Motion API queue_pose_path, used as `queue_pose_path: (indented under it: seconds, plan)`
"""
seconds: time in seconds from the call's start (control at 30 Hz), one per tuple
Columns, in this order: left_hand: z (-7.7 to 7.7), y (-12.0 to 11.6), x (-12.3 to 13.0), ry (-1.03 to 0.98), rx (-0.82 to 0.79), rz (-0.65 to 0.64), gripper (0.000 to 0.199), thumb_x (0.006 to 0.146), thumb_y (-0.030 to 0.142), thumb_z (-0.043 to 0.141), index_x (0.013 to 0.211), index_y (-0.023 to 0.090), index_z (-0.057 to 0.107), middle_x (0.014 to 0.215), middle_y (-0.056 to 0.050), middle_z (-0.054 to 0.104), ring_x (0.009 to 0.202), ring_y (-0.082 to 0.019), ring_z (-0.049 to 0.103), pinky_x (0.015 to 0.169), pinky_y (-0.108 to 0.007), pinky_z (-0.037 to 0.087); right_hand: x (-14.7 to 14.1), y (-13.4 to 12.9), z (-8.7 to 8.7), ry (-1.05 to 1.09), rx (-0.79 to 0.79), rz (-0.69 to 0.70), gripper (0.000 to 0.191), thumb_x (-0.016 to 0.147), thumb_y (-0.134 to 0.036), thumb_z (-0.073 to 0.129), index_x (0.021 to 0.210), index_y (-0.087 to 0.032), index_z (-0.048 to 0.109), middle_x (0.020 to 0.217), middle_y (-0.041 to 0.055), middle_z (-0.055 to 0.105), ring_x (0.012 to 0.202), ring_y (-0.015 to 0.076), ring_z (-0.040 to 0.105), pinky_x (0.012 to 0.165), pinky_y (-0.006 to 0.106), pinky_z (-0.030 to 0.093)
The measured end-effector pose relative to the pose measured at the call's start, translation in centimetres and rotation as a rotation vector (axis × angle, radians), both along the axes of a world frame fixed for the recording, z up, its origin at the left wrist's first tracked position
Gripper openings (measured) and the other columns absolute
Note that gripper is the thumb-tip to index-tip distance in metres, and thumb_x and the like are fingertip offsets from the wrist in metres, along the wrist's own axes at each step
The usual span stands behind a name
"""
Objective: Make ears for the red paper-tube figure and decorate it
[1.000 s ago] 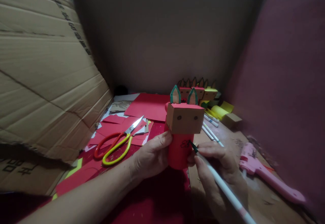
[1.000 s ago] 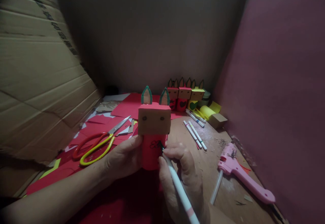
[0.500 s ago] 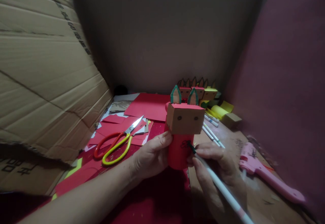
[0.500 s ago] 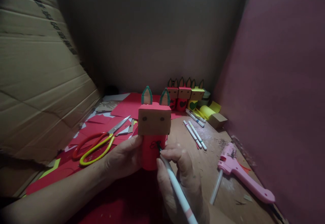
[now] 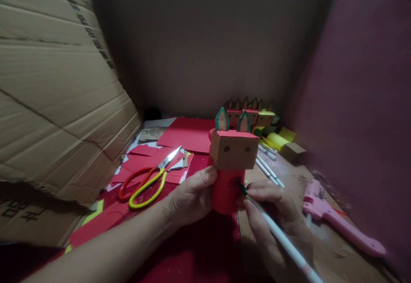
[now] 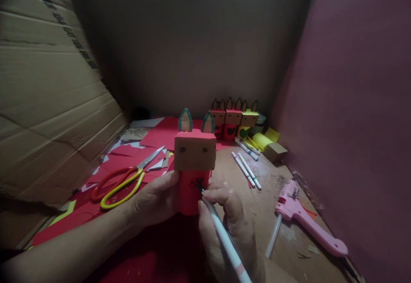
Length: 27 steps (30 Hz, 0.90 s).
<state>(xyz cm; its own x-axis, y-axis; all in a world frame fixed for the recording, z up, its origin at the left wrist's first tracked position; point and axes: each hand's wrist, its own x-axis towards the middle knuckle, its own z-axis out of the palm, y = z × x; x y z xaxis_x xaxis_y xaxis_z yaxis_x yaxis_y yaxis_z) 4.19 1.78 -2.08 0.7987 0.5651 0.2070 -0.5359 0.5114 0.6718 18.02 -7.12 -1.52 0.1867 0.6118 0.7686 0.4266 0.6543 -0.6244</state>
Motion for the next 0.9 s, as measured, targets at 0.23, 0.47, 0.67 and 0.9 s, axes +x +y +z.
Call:
queue_pose_path:
  seconds: [0.23,0.47,0.67,0.9]
  plan:
    - [0.04,0.03,0.02,-0.025,0.054,-0.053,0.040,0.092,0.036,0.043,0.114,0.007,0.061,0.101,-0.015,0.067,0.088,-0.025,0.065,0.085,-0.039,0.050,-0.02,-0.12,-0.03,0.074,-0.021,0.003,0.025,0.083,-0.004,0.054,0.097,-0.025,0.054,0.093,-0.0014,0.059,0.084,0.0085,0.059,0.077,0.018,0.051]
    - [0.23,-0.04,0.01,-0.042,0.046,-0.068,0.040,0.092,0.035,0.043,0.114,0.006,0.060,0.100,-0.015,0.067,0.089,-0.025,0.065,0.086,-0.038,0.049,-0.19,-0.05,0.18,0.089,0.002,0.005,0.026,0.083,-0.003,0.052,0.096,-0.025,0.053,0.091,-0.0020,0.058,0.084,0.0079,0.058,0.076,0.016,0.050]
    - [0.04,-0.07,-0.07,-0.042,0.021,-0.039,0.035,0.092,0.032,0.045,0.113,0.008,0.061,0.100,-0.013,0.068,0.086,-0.024,0.065,0.084,-0.040,0.050,0.06,-0.10,-0.05,0.015,-0.002,0.004,0.025,0.082,-0.003,0.054,0.097,-0.023,0.053,0.095,-0.0013,0.059,0.087,0.0085,0.059,0.081,0.017,0.049]
    - [0.01,0.00,0.02,-0.017,0.035,-0.043,0.037,0.092,0.034,0.044,0.112,0.009,0.062,0.101,-0.014,0.067,0.088,-0.024,0.065,0.085,-0.040,0.050,-0.01,0.02,0.02,0.037,0.015,-0.018,0.025,0.082,-0.003,0.054,0.096,-0.024,0.053,0.091,-0.0021,0.058,0.084,0.0079,0.059,0.077,0.015,0.050]
